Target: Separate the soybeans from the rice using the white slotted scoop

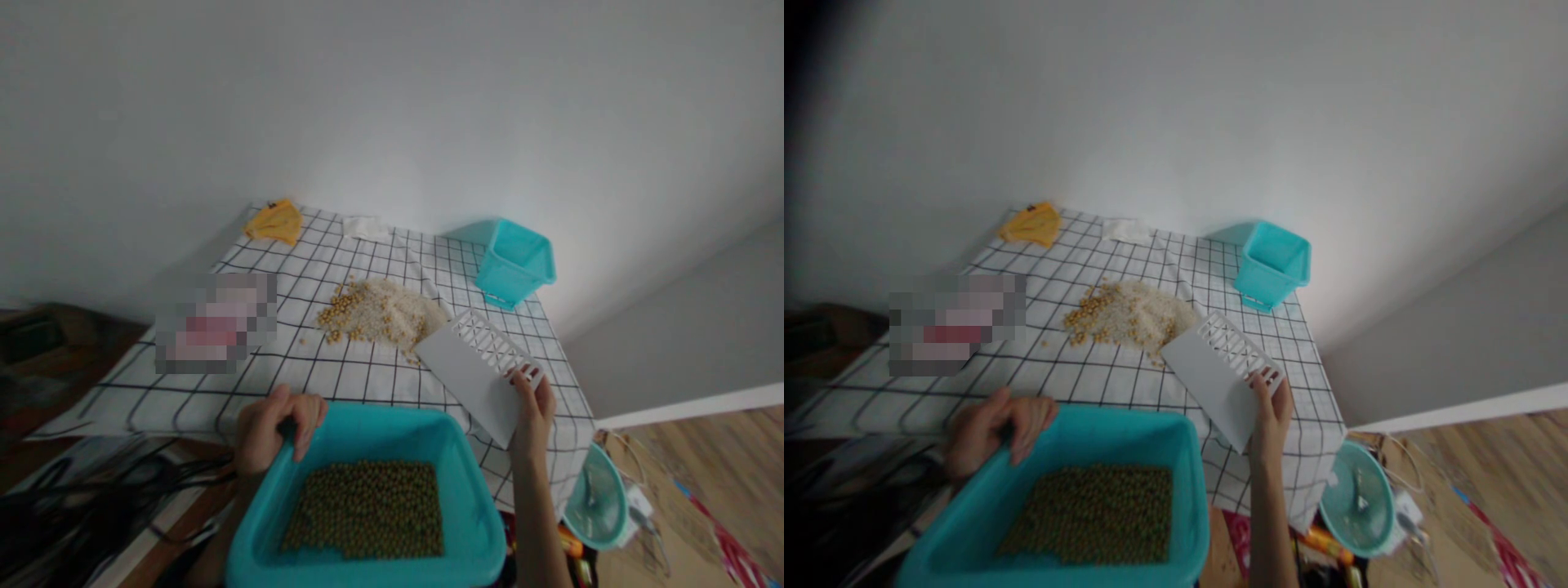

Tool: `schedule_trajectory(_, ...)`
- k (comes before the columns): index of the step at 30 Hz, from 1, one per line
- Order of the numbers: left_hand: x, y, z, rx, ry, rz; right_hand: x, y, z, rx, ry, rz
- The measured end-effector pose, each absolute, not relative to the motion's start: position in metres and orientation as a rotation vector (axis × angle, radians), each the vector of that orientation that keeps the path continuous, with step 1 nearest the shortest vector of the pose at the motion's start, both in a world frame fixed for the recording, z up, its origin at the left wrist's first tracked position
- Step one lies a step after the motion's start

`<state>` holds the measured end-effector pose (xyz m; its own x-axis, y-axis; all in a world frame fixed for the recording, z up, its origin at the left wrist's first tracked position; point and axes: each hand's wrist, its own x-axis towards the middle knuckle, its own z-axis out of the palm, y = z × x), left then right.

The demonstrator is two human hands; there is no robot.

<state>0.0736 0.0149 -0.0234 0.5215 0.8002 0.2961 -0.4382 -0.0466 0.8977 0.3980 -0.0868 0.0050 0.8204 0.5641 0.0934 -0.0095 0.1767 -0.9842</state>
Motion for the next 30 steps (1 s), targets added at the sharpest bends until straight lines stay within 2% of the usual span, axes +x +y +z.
schedule_trajectory(30, 0.0786, 0.0102, -0.0197, 1.261, 0.389, 1.104, 0.4008, -0.0901, 0.0041, -1.346, -0.583, 0.467)
